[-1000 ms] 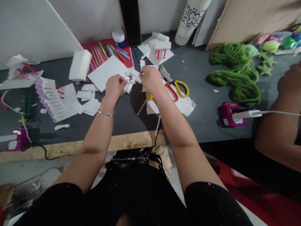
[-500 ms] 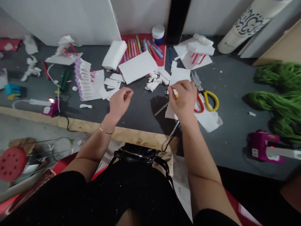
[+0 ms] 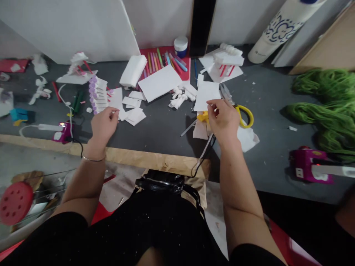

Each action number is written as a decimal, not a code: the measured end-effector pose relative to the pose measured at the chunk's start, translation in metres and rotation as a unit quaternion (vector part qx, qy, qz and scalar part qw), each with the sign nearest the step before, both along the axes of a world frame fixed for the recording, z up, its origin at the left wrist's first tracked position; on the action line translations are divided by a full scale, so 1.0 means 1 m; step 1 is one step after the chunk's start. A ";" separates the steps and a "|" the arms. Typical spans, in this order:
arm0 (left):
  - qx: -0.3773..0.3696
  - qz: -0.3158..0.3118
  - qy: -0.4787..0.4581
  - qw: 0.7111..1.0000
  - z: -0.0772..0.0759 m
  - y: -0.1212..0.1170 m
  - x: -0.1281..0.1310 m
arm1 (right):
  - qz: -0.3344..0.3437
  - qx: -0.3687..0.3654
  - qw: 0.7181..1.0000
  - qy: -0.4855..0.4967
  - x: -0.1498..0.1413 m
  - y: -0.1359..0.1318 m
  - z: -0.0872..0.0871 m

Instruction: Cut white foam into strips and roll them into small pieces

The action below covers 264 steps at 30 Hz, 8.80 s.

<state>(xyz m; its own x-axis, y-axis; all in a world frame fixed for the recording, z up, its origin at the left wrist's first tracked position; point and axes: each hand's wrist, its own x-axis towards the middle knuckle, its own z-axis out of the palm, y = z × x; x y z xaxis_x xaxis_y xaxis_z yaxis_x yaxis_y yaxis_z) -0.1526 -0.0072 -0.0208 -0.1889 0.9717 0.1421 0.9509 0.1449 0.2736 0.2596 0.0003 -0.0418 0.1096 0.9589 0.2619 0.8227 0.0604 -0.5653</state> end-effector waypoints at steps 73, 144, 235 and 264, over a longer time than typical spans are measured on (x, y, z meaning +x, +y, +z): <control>-0.007 -0.469 -0.139 0.872 -0.070 -0.057 0.056 | 0.252 -0.003 0.954 -0.162 -0.018 -0.042 -0.030; -0.016 -0.170 -0.110 0.979 -0.071 -0.082 0.099 | 0.191 -0.013 0.969 -0.156 -0.070 -0.084 -0.059; -0.045 -0.209 -0.131 0.968 -0.086 0.001 0.105 | 0.163 -0.035 0.975 -0.143 -0.031 -0.033 -0.062; -0.109 -0.188 -0.111 0.970 -0.065 0.000 0.105 | 0.144 -0.010 0.986 -0.089 -0.027 -0.027 -0.070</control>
